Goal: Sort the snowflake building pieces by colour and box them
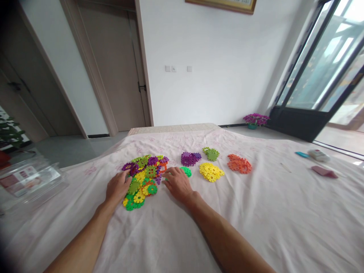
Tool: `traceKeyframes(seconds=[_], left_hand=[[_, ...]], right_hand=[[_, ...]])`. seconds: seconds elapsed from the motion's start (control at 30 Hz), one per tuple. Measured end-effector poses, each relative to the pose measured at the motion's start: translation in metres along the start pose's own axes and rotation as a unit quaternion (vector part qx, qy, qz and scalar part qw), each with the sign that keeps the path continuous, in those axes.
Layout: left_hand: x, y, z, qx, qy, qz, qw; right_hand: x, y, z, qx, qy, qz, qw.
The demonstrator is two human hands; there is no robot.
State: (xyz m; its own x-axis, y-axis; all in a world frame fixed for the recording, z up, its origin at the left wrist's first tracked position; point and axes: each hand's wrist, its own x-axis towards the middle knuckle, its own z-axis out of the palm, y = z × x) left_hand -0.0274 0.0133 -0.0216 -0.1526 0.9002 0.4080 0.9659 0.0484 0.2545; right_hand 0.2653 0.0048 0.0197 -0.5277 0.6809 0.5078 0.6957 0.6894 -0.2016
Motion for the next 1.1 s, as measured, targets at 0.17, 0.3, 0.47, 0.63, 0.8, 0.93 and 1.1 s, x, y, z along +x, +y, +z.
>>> traceKeyframes(seconds=[0.17,0.3,0.47,0.63,0.8,0.93,1.1], left_hand=[[0.0,0.001,0.0,0.006,0.005,0.003,1.0],[0.001,0.0,0.002,0.005,0.008,0.001,1.0],[0.001,-0.001,0.003,0.007,0.009,-0.002,1.0],[0.001,-0.001,0.003,0.004,0.002,-0.007,1.0],[0.001,-0.001,0.002,-0.001,0.002,-0.005,1.0],[0.001,-0.001,0.002,-0.004,0.002,-0.004,1.0],[0.001,0.001,0.001,-0.004,-0.006,-0.012,1.0]], right_hand=[[0.001,-0.023,0.013,0.006,-0.049,-0.076,0.996],[0.003,-0.027,0.018,-0.003,-0.062,-0.087,0.994],[0.003,-0.025,0.023,0.009,-0.04,-0.094,0.995],[0.004,-0.016,0.023,0.049,0.034,-0.035,0.998],[0.004,0.011,0.011,0.044,0.123,0.085,0.988],[0.0,0.038,0.003,0.001,0.137,0.165,0.977],[-0.004,0.058,0.003,-0.043,0.127,0.23,0.964]])
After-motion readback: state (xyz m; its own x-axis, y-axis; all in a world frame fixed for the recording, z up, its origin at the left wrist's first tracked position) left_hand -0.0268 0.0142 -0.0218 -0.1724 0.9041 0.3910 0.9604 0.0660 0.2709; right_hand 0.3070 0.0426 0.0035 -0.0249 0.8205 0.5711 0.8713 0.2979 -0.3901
